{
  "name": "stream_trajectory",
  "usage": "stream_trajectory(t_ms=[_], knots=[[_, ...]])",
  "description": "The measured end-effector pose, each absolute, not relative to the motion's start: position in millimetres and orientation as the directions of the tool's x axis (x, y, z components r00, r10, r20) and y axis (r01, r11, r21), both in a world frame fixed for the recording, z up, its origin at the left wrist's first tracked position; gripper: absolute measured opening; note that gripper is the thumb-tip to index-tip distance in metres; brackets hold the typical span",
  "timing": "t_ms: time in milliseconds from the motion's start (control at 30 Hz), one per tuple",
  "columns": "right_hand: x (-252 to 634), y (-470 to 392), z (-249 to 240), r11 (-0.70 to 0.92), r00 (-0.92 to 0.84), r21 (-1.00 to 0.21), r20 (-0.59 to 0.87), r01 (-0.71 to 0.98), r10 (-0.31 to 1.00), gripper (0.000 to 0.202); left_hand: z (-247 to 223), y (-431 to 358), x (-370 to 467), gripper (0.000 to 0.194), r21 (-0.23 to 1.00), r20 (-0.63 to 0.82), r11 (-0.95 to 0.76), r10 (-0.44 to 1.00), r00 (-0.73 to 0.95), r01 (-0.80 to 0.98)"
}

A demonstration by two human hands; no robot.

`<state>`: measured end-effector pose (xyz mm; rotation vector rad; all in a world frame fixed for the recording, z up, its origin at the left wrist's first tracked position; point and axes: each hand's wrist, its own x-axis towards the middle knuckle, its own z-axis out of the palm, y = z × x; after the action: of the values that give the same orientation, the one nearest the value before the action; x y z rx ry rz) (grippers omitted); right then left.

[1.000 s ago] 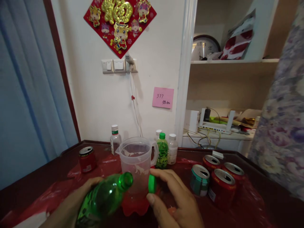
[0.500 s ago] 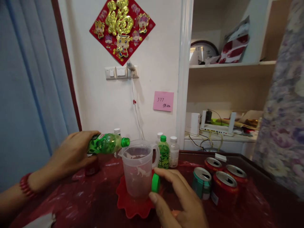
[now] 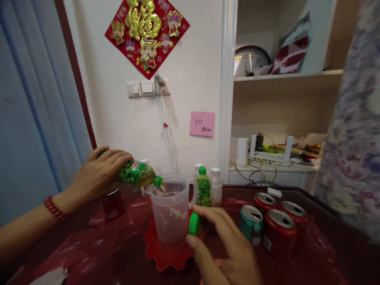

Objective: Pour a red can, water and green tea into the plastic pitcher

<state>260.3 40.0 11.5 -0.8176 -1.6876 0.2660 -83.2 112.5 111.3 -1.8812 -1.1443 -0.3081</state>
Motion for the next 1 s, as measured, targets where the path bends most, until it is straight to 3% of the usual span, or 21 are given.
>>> stream_trajectory(t_ms=[433,767,1000], knots=[[260,40,8,0.724,-0.064,-0.567,0.769,0.393,0.636,0.031,131,125,-66,0.039,-0.686,0.582,-0.199,0.427,0.692,0.700],[259,42,8,0.728,-0.078,-0.536,0.781,0.427,0.620,0.029,143,128,-44,0.043,-0.775,0.501,-0.203,0.379,0.778,0.599],[258,40,9,0.739,-0.066,-0.533,0.791,0.412,0.608,0.031,139,125,-32,0.048,-0.740,0.504,-0.276,0.376,0.778,0.613]])
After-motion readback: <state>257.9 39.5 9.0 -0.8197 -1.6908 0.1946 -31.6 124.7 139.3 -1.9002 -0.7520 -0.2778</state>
